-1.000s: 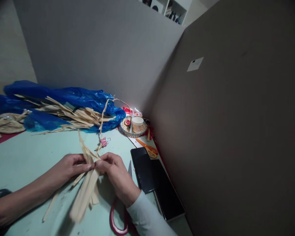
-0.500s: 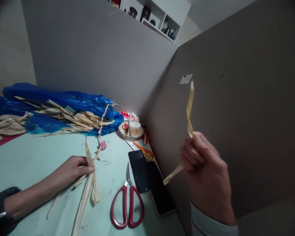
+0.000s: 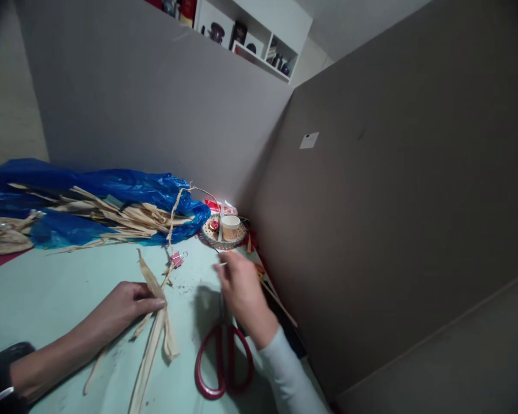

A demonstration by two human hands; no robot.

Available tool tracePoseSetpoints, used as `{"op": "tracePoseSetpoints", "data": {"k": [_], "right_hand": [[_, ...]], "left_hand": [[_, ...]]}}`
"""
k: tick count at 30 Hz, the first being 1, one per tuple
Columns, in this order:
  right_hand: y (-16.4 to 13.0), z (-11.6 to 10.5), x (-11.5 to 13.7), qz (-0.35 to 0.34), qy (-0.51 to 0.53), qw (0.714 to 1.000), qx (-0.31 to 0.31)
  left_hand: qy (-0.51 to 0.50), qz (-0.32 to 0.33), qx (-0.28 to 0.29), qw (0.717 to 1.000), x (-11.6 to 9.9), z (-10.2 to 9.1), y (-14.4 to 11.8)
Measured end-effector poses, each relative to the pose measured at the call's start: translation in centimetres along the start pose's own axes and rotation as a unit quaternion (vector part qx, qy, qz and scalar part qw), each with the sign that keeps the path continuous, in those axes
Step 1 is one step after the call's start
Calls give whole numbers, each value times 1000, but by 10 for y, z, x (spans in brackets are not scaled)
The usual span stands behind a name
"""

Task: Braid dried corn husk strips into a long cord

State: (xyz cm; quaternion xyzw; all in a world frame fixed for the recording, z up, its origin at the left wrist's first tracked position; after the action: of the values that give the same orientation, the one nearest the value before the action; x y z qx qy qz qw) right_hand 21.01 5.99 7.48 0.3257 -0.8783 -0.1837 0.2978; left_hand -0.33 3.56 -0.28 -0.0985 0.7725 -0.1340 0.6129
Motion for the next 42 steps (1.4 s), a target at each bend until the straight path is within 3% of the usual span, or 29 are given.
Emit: {"op": "tracePoseSetpoints", "data": {"k": [3, 7, 10, 14, 18, 21, 23, 27, 29, 42], "right_hand": [[18, 50, 40, -24, 143, 988, 48], [33, 90, 60, -30, 162, 985, 59], [35, 92, 47, 6, 239, 971, 26], [26, 73, 19, 93, 411, 907, -25], [10, 68, 6, 175, 510, 842, -4], [-2, 77, 11, 216, 515, 829, 43], [-6, 82, 18, 214, 490, 842, 74], [-10, 80, 30, 152, 336, 925, 94], [-12, 78, 34, 125, 270, 949, 100], [-20, 88, 41, 90, 146, 972, 162]], "left_hand": [[6, 30, -10, 999, -1, 0, 2], [7, 37, -36, 999, 5, -2, 7], [2, 29, -34, 999, 8, -2, 7], [-34, 3, -16, 999, 11, -2, 5], [-80, -20, -3, 997, 17, -3, 5], [-125, -32, -4, 992, 21, -5, 5], [-148, -56, -7, 987, 23, -6, 4], [-184, -83, 8, 979, 20, -6, 4], [-188, -87, 2, 978, 19, -7, 4], [-168, -123, -40, 977, 33, -5, 10]]}}
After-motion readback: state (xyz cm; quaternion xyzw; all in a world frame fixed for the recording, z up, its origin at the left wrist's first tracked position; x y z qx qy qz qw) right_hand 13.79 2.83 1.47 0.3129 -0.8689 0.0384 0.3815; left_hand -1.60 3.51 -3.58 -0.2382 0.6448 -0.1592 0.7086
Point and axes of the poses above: each hand's wrist, its own y-axis towards the middle knuckle, its own z-axis out of the palm, x = y × z, the point moved 4 cm from there along y, towards the middle knuckle, and after that the axes turned 13 degrees about -z, right-handed, at the moved point
